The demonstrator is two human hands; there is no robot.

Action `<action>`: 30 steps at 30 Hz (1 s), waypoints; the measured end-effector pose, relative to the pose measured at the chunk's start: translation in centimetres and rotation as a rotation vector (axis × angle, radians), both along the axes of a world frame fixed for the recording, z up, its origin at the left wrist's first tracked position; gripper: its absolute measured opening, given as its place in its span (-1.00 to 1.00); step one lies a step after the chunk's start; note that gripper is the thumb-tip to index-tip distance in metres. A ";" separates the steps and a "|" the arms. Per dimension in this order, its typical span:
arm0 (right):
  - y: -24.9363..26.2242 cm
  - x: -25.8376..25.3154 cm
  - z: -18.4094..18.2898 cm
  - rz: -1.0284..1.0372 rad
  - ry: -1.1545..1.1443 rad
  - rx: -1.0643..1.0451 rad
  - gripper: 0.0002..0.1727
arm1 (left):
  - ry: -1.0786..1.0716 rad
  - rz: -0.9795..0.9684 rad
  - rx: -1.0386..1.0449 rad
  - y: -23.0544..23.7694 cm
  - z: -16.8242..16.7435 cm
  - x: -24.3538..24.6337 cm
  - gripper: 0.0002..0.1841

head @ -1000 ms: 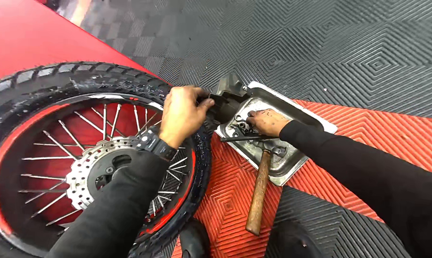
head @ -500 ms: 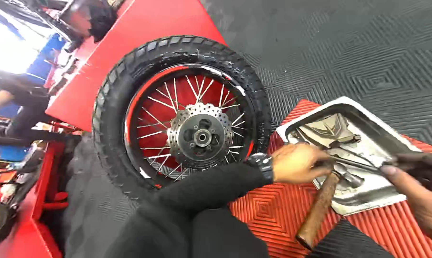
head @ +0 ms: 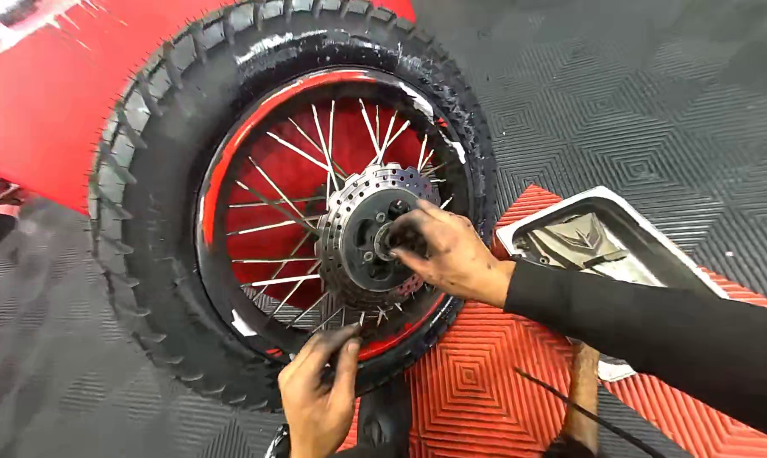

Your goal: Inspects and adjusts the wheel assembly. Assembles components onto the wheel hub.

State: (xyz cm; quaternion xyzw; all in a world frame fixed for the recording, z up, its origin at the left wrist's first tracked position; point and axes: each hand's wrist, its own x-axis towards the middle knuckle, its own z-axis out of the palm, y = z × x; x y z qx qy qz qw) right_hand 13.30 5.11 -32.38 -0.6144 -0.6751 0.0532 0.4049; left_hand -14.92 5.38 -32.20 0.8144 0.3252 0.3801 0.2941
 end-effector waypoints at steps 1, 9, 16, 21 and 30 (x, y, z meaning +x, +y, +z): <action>0.1 0.0 0.0 -0.004 -0.006 0.004 -0.69 | -0.033 -0.010 -0.034 0.4 -0.4 -0.2 -0.73; -0.2 -0.5 0.3 0.013 0.087 0.001 -0.78 | -0.186 -0.127 -0.124 1.9 -1.3 0.2 -0.78; -0.2 -0.3 0.6 0.036 0.101 -0.005 -0.78 | -0.139 -0.096 0.057 1.8 -0.7 0.9 -0.82; 0.0 -0.3 0.0 0.018 -0.011 0.085 -0.83 | -0.104 -0.025 0.255 2.6 2.0 2.2 -0.84; -0.1 -0.5 -0.9 -0.027 0.013 0.130 -0.85 | -0.040 -0.041 0.305 2.4 2.4 2.6 -0.82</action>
